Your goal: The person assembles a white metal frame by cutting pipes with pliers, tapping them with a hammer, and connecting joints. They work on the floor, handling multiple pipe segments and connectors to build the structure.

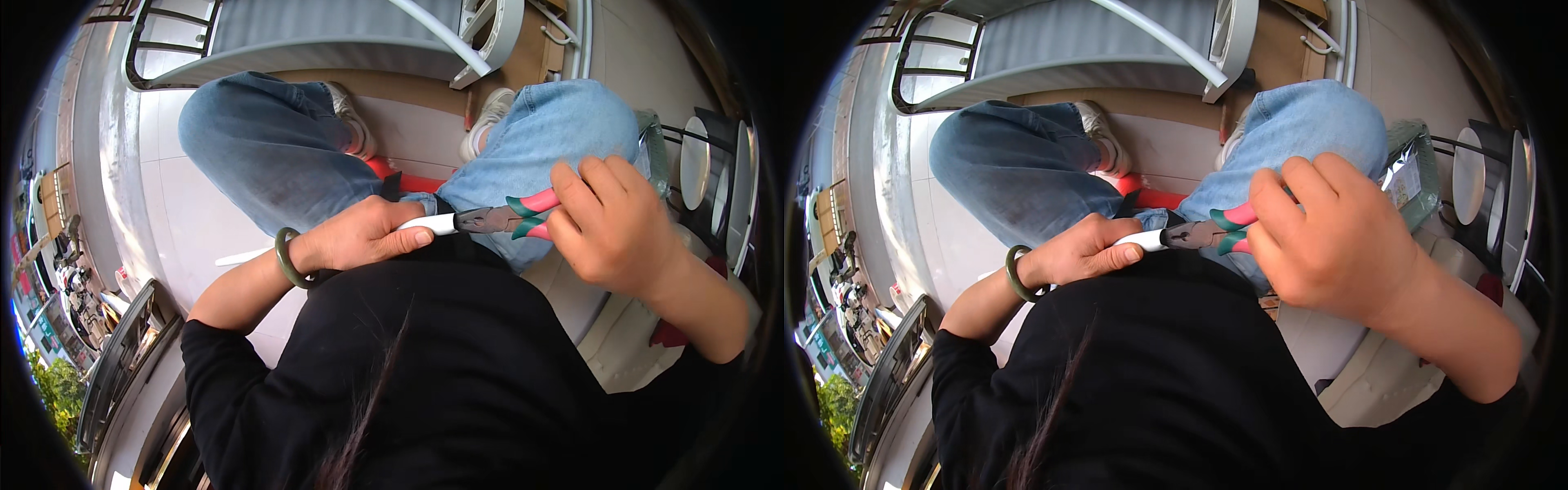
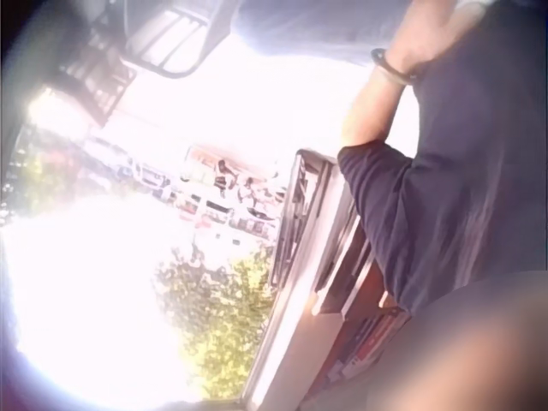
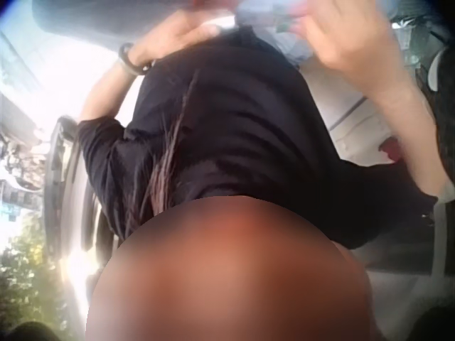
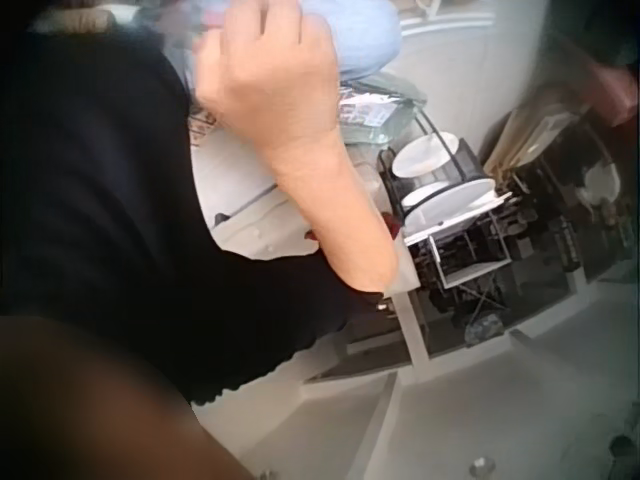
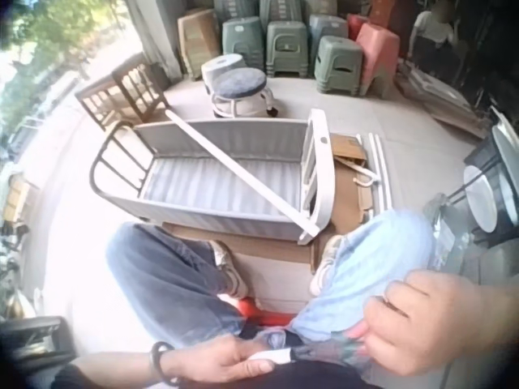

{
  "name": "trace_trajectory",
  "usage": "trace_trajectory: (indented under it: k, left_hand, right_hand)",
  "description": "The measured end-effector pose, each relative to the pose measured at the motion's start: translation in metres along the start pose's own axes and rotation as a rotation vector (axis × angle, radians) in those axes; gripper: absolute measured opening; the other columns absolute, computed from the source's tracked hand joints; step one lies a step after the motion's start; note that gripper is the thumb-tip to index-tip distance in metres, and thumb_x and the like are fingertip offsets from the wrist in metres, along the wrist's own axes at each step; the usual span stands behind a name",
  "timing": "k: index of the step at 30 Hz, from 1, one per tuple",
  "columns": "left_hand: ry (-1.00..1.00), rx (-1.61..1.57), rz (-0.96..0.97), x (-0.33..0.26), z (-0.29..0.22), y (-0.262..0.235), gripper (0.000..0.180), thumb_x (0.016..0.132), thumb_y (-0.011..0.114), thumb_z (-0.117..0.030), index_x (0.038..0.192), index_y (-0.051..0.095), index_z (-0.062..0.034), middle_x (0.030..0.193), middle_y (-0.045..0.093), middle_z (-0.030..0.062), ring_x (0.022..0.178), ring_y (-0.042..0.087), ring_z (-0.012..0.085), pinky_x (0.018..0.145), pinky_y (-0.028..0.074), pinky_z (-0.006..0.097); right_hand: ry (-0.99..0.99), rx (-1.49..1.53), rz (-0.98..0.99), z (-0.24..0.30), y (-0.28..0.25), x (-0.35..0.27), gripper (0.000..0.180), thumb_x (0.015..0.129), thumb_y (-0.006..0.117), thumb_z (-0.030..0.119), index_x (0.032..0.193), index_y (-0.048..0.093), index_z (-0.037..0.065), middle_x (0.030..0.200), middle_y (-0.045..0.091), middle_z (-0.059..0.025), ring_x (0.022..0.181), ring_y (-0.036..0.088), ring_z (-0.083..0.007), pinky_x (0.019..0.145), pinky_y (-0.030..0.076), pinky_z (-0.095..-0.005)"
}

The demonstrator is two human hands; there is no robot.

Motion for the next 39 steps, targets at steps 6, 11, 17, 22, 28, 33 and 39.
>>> trace_trajectory:
  k: [6,11,17,22,28,33,39]
  left_hand:
    - [-0.051,0.097,-0.053,0.0,0.001,0.011,0.047,0.098,0.045,-0.047,0.086,0.054,-0.0029,0.063,0.054,0.0155,0.059,0.056,0.0336,0.054,0.042,0.04]
    - [-0.016,0.342,-0.177,0.0,-0.008,0.018,0.048,0.095,0.047,-0.05,0.087,0.053,-0.003,0.058,0.054,0.0176,0.057,0.055,0.0403,0.052,0.042,0.045]
    - [-0.005,0.355,-0.151,-0.003,-0.011,0.017,0.046,0.093,0.052,-0.048,0.088,0.054,-0.0024,0.061,0.055,0.0185,0.059,0.057,0.0403,0.053,0.044,0.043]
    - [0.047,0.372,-0.237,-0.006,-0.013,0.017,0.048,0.094,0.049,-0.05,0.085,0.052,-0.0027,0.059,0.054,0.0179,0.057,0.056,0.0402,0.053,0.044,0.045]
    - [-0.059,0.399,-0.21,-0.014,-0.008,0.018,0.047,0.094,0.05,-0.049,0.085,0.052,-0.0032,0.065,0.057,0.0173,0.059,0.057,0.0398,0.054,0.045,0.045]
    - [-0.051,0.183,-0.138,-0.011,-0.003,0.011,0.048,0.095,0.05,-0.05,0.083,0.054,-0.0029,0.063,0.056,0.0154,0.057,0.057,0.0367,0.053,0.044,0.041]
    - [-0.061,0.152,-0.1,-0.006,-0.004,0.011,0.05,0.095,0.05,-0.05,0.082,0.056,-0.0027,0.062,0.055,0.0147,0.056,0.056,0.0341,0.053,0.043,0.04]
  right_hand:
    - [0.099,0.079,0.101,0.006,0.009,-0.013,0.016,0.055,0.064,0.009,0.057,0.049,0.004,0.071,0.049,-0.0084,0.062,0.048,-0.0221,0.053,0.037,-0.031]
    - [0.369,0.698,0.335,0.007,0.021,-0.019,0.019,0.064,0.073,0.007,0.074,0.058,0.001,0.082,0.056,-0.0104,0.07,0.055,-0.0279,0.06,0.044,-0.0387]
    - [0.307,0.609,0.424,0.012,0.016,-0.012,0.016,0.068,0.071,0.007,0.077,0.059,0.001,0.077,0.055,-0.0121,0.074,0.059,-0.0296,0.064,0.048,-0.0401]
    - [0.478,0.795,0.557,0.007,0.007,0.002,0.027,0.069,0.073,0.009,0.089,0.058,0.0,0.079,0.055,-0.0126,0.076,0.059,-0.0302,0.065,0.047,-0.0402]
    - [0.643,0.813,0.839,-0.01,-0.004,-0.009,0.046,0.07,0.073,0.007,0.112,0.057,0.005,0.085,0.054,-0.0096,0.076,0.056,-0.0292,0.067,0.042,-0.0398]
    - [0.433,0.513,0.484,0.001,-0.008,-0.015,0.047,0.068,0.072,0.004,0.112,0.058,0.006,0.085,0.054,-0.0083,0.075,0.055,-0.0289,0.067,0.041,-0.0392]
    - [0.49,0.671,0.721,-0.002,0.0,-0.011,0.039,0.065,0.071,0.002,0.102,0.059,0.004,0.082,0.055,-0.0098,0.076,0.057,-0.0297,0.064,0.043,-0.0404]
Point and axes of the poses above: each hand's wrist, its own x-axis towards the middle knuckle, its own y-axis out of the palm, z = x × y, the point moved 2 cm from there along x, towards the middle knuckle
